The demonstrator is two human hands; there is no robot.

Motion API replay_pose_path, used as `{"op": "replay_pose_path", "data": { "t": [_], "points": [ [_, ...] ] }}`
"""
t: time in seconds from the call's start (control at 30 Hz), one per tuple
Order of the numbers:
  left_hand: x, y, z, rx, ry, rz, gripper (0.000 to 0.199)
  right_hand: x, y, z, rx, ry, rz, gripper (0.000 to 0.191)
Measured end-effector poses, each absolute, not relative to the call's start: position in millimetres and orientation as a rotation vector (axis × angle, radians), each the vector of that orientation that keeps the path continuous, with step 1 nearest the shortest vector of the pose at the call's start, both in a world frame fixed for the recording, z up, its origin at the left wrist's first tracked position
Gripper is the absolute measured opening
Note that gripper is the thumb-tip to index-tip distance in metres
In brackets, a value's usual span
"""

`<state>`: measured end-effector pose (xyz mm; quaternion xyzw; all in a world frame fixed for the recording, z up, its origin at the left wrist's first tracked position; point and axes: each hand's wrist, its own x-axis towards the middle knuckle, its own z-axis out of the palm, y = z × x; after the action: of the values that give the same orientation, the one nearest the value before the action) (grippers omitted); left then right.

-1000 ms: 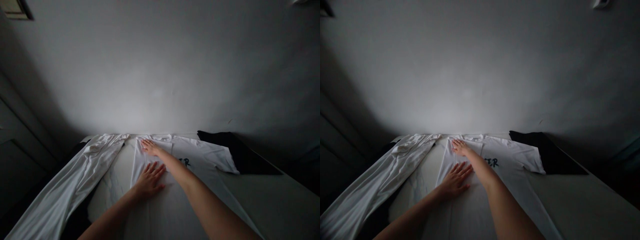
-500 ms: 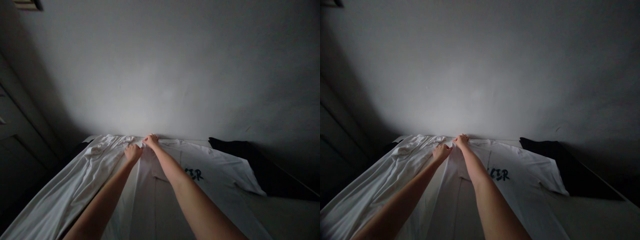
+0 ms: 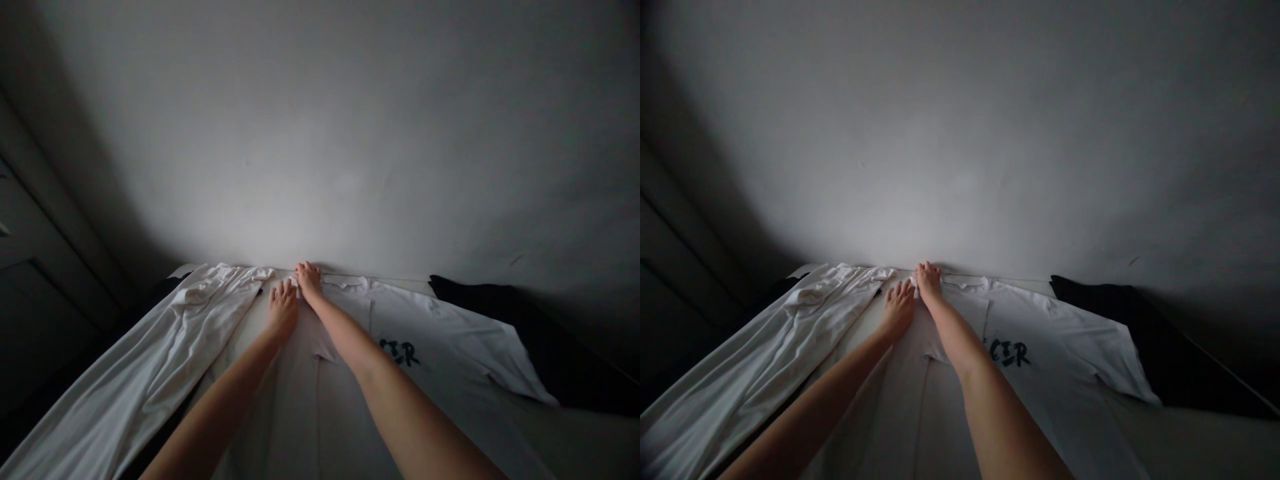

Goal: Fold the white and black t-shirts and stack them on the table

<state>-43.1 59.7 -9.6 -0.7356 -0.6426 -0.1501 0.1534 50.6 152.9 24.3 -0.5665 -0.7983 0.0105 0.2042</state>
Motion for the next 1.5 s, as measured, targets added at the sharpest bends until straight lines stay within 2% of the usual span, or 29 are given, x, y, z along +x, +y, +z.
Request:
{"op": "replay_pose_path", "data": {
  "t": [0.23,0.37,0.53,0.77,0.9,1.1,1.27,1.5],
  "points": [
    [-53,101,-6,-2.458,-1.631,-0.226,0.048,88,118,9,-1.323,-2.522,0.096,0.046],
    [-62,108,-12,-2.462,-1.632,-0.269,0.046,97,103,3,-1.433,-2.547,0.154,0.056],
    [-67,106,-17,-2.405,-1.771,-0.305,0.056,104,92,12,-1.551,-2.516,0.235,0.059],
    [-63,103,-1,-2.378,-1.801,-0.213,0.057,155,66,19,-1.756,-2.452,0.238,0.067],
    [-39,90,8,-2.379,-1.733,-0.297,0.054,174,53,20,-1.856,-2.355,0.178,0.073],
    [-9,61,2,-2.667,-1.454,-0.203,0.049,174,12,15,-1.444,-2.634,0.238,0.075],
    [-7,51,2,-2.619,-1.643,-0.194,0.052,202,-38,10,-1.205,-2.770,0.227,0.057],
    [-1,26,7,-2.629,-1.638,-0.154,0.052,200,-65,20,-1.143,-2.809,0.291,0.065]
  ]
}}
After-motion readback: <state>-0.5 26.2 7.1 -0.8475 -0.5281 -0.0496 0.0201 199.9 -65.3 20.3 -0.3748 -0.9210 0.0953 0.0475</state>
